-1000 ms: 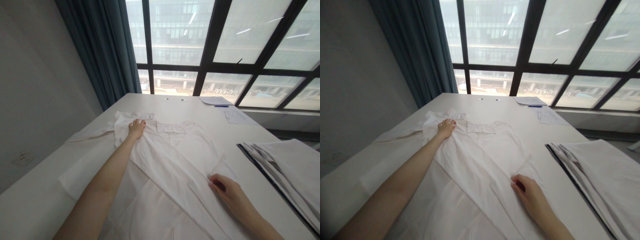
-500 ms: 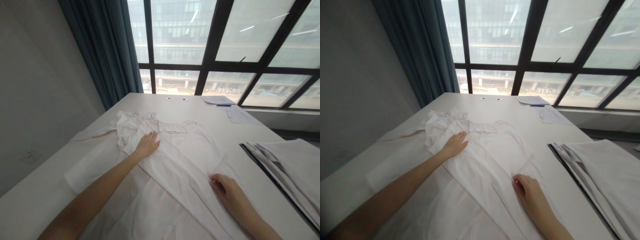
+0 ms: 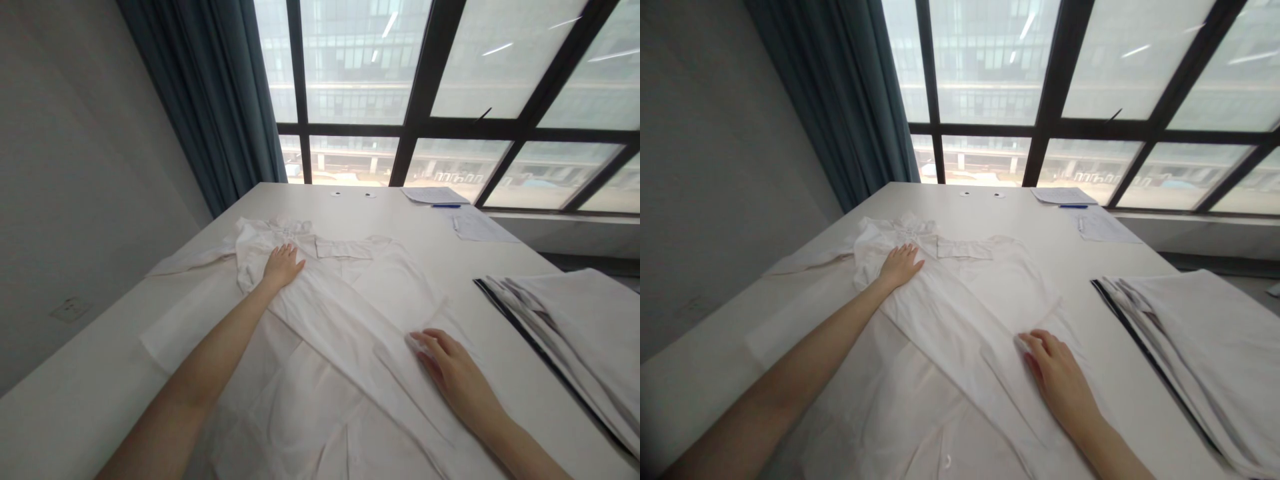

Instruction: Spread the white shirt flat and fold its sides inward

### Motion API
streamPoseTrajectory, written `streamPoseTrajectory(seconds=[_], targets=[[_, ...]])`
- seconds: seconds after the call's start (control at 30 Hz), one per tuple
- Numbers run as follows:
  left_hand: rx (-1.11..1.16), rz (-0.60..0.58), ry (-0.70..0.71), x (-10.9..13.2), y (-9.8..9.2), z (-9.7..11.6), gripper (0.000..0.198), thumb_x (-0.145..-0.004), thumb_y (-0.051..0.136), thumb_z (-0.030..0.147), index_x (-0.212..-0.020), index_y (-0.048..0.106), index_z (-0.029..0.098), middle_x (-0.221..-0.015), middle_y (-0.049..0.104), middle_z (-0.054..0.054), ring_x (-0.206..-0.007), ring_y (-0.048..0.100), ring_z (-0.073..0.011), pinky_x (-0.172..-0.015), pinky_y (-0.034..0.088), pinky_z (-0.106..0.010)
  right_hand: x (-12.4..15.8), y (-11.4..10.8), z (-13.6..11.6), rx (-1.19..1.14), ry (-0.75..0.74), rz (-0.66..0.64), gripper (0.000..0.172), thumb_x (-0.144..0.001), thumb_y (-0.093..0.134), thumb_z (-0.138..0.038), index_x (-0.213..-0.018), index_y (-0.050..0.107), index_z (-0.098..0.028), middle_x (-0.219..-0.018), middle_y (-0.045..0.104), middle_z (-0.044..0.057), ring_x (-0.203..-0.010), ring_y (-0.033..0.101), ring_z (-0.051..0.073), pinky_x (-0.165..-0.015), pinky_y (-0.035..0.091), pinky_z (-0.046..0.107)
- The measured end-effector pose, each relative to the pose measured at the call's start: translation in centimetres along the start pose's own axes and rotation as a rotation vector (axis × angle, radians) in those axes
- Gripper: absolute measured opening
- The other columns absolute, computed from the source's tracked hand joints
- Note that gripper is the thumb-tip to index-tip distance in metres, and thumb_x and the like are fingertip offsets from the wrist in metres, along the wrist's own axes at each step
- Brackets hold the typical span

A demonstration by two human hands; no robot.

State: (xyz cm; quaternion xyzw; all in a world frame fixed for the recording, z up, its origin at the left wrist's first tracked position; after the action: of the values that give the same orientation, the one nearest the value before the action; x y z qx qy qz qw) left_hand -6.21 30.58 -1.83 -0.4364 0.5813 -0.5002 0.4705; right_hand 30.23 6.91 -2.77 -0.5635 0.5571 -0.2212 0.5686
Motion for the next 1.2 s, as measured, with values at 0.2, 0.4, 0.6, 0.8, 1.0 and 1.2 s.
streamPoseTrajectory(seconds=[0.2, 0.4, 0.6, 0.8, 1.0, 1.2], targets=[[0.038, 0.024, 0.257, 6.8, -1.3, 5.3, 0.045, -0.099, 0.039, 0.033, -0.140, 0.047, 0.016, -0.149, 0.044, -0.013, -0.140, 0.037, -0.0214, -0.114, 0.028, -0.037, -0.8, -1.6, -3.3, -0.076, -0.264, -0.117, 0.037, -0.097, 0.043, -0.019, -0.132, 0.054, -0.025, -0.127, 0.063, 0.011, -0.111, 0.061, 0.023, -0.094, 0.051, 0.042], [0.179, 0.045, 0.522, 12.9, -2.0, 8.5, 0.044, -0.100, 0.040, 0.035, -0.143, 0.043, 0.024, -0.151, 0.042, -0.009, -0.142, 0.034, -0.0252, -0.113, 0.028, -0.047, -0.4, -1.3, -5.3, -0.065, -0.199, -0.186, 0.041, -0.092, 0.051, -0.021, -0.132, 0.051, -0.015, -0.117, 0.062, 0.016, -0.106, 0.059, 0.027, -0.091, 0.051, 0.045], [0.262, 0.047, 0.598, 13.1, -2.9, 10.5, 0.038, -0.098, 0.048, 0.033, -0.134, 0.052, 0.022, -0.146, 0.048, -0.011, -0.140, 0.036, -0.0275, -0.113, 0.029, -0.048, 0.4, -0.7, -5.3, -0.053, -0.112, -0.208, 0.043, -0.091, 0.054, -0.026, -0.133, 0.050, -0.015, -0.103, 0.063, 0.013, -0.091, 0.061, 0.024, -0.083, 0.051, 0.042], [0.440, 0.016, 0.909, 13.4, -3.3, 14.5, 0.037, -0.091, 0.062, 0.040, -0.124, 0.059, 0.024, -0.136, 0.059, -0.007, -0.136, 0.043, -0.0235, -0.114, 0.026, -0.046, 1.1, -0.2, -5.1, -0.070, -0.065, -0.151, 0.035, -0.095, 0.052, -0.033, -0.126, 0.057, -0.018, -0.087, 0.064, 0.007, -0.083, 0.062, 0.022, -0.076, 0.050, 0.037], [0.545, 0.125, 0.925, 13.5, -2.4, 14.7, 0.017, -0.089, 0.067, 0.031, -0.105, 0.068, 0.024, -0.111, 0.069, -0.001, -0.112, 0.059, -0.0154, -0.109, 0.032, -0.035, 0.9, -0.6, -4.9, -0.120, -0.068, -0.142, 0.027, -0.096, 0.049, -0.032, -0.116, 0.063, -0.021, -0.081, 0.065, 0.005, -0.076, 0.063, 0.019, -0.072, 0.049, 0.033], [0.549, 0.147, 0.915, 13.5, -2.4, 14.8, 0.012, -0.089, 0.067, 0.030, -0.098, 0.069, 0.022, -0.098, 0.066, -0.002, -0.101, 0.059, -0.0160, -0.101, 0.038, -0.033, 0.7, -0.9, -5.2, -0.132, -0.031, -0.152, 0.013, -0.093, 0.053, -0.030, -0.096, 0.061, -0.020, -0.075, 0.063, 0.003, -0.071, 0.061, 0.018, -0.068, 0.047, 0.032]])
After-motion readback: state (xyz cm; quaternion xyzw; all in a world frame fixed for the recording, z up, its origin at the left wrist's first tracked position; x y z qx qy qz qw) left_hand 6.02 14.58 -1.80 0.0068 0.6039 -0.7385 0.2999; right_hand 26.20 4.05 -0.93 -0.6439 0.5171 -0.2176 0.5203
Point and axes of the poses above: each hand's wrist, its own x-axis away from the middle knuckle, its own y-axis out of the palm, z = x × y, the point moved 2 cm from there along -x, towards the middle knuckle
